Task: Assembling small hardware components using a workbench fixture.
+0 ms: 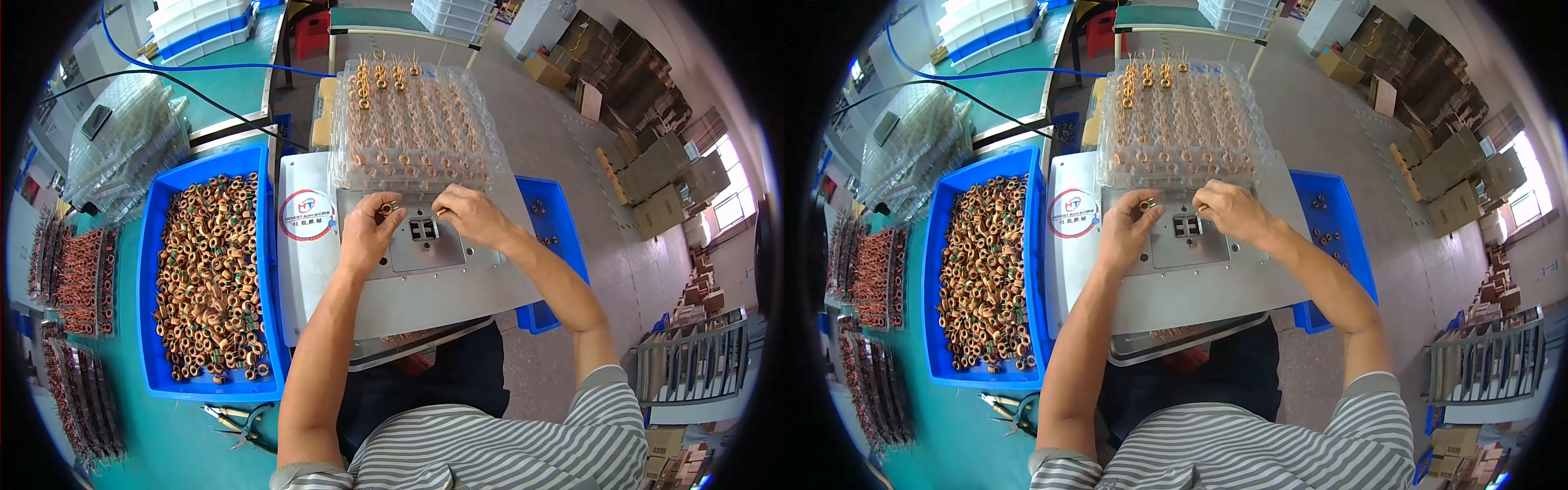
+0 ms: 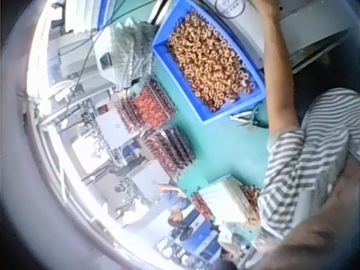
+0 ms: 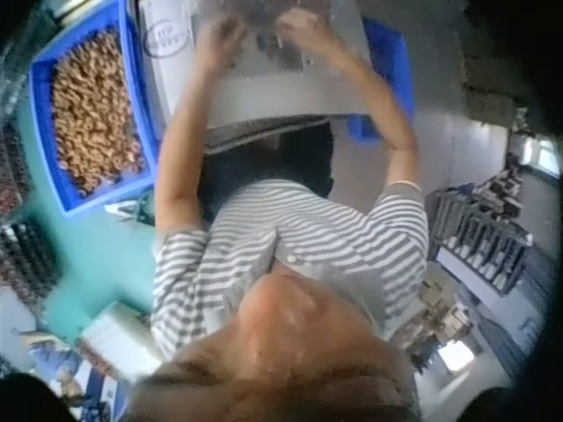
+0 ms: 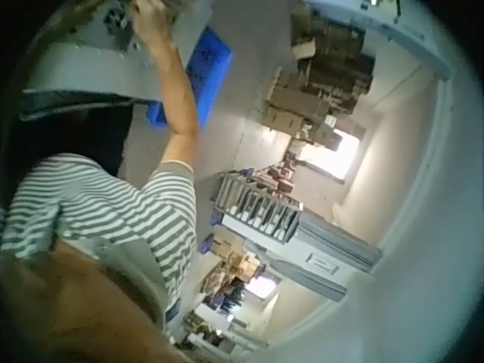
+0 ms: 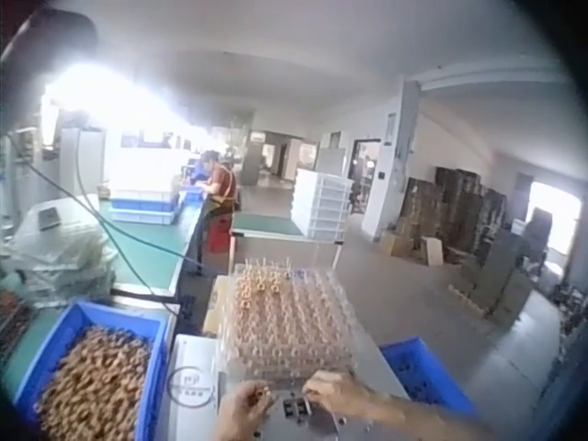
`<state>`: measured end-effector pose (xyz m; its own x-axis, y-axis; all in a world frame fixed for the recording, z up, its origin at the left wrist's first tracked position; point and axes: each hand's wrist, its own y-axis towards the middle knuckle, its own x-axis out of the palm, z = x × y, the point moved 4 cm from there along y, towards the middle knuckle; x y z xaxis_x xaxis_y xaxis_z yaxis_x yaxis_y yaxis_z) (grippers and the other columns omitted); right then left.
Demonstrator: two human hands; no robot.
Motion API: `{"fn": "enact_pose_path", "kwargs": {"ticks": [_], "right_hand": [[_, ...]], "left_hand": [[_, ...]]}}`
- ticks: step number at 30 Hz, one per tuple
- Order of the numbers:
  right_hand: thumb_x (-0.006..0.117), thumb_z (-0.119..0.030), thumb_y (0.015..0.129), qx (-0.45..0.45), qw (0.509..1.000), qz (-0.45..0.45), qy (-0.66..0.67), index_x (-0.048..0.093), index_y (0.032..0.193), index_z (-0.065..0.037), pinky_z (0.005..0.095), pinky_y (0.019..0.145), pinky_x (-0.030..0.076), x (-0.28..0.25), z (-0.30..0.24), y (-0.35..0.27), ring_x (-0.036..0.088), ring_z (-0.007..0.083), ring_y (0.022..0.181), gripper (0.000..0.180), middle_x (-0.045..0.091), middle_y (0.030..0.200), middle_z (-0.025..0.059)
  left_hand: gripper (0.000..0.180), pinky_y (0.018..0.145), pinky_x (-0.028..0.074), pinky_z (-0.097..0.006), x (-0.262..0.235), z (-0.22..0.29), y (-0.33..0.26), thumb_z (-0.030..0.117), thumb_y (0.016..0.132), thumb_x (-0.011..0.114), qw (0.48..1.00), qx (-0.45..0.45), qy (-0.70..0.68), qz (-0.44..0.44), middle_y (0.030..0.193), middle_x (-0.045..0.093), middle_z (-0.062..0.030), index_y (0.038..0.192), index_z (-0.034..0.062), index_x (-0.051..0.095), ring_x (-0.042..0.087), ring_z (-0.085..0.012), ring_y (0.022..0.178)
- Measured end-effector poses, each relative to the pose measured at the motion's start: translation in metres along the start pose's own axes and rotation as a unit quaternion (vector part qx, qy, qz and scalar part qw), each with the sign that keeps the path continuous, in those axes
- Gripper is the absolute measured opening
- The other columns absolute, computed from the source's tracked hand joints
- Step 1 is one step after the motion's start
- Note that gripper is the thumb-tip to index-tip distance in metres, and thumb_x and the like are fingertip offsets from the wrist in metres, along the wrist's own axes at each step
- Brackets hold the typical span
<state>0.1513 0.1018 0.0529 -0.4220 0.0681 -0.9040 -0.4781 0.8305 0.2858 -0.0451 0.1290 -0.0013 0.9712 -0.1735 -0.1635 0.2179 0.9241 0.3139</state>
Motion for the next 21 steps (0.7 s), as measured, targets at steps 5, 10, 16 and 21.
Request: {"fn": "enact_pose_path", "kwargs": {"ticks": [5,10,16,21], "right_hand": [[0.068,-0.002,0.08,0.0,1.0,-0.005,0.005,0.062,0.09,-0.003,0.0407,0.074,0.051,0.0015,0.0032,0.0038,0.063,0.0324,0.083,0.011,0.062,0.087,0.012],[0.07,-0.001,0.077,-0.006,1.0,-0.005,0.022,0.063,0.088,-0.002,0.0408,0.072,0.051,0.0028,-0.002,0.0058,0.063,0.0324,0.082,0.012,0.063,0.086,0.0119],[0.069,-0.002,0.078,0.017,0.999,-0.017,0.042,0.063,0.087,-0.001,0.0392,0.071,0.051,0.0027,0.0022,0.0096,0.064,0.0311,0.08,0.01,0.064,0.084,0.0126],[0.069,-0.003,0.078,0.049,0.997,-0.033,0.053,0.065,0.088,-0.001,0.0393,0.072,0.051,0.0071,0.007,0.0088,0.065,0.0307,0.08,0.011,0.065,0.083,0.0135]], "left_hand": [[0.028,0.071,0.049,-0.027,-0.0015,0.0013,-0.0002,0.014,0.085,0.072,1.0,-0.003,0.01,0.012,0.083,0.067,-0.0059,0.109,0.0006,0.066,0.058,-0.0118,0.075],[0.028,0.071,0.049,-0.027,-0.0014,-0.003,0.0005,0.014,0.085,0.073,1.0,-0.01,0.008,0.004,0.084,0.067,-0.0063,0.108,0.0007,0.067,0.06,-0.0121,0.076],[0.027,0.072,0.05,-0.028,-0.0017,-0.0011,-0.0006,0.014,0.085,0.073,1.0,0.005,0.016,0.004,0.085,0.068,-0.0074,0.108,0.0011,0.067,0.061,-0.0128,0.076],[0.027,0.072,0.05,-0.028,-0.0009,0.0014,-0.0001,0.014,0.085,0.073,1.0,0.004,0.013,0.004,0.085,0.068,-0.0081,0.108,0.0012,0.067,0.061,-0.0131,0.076]]}}
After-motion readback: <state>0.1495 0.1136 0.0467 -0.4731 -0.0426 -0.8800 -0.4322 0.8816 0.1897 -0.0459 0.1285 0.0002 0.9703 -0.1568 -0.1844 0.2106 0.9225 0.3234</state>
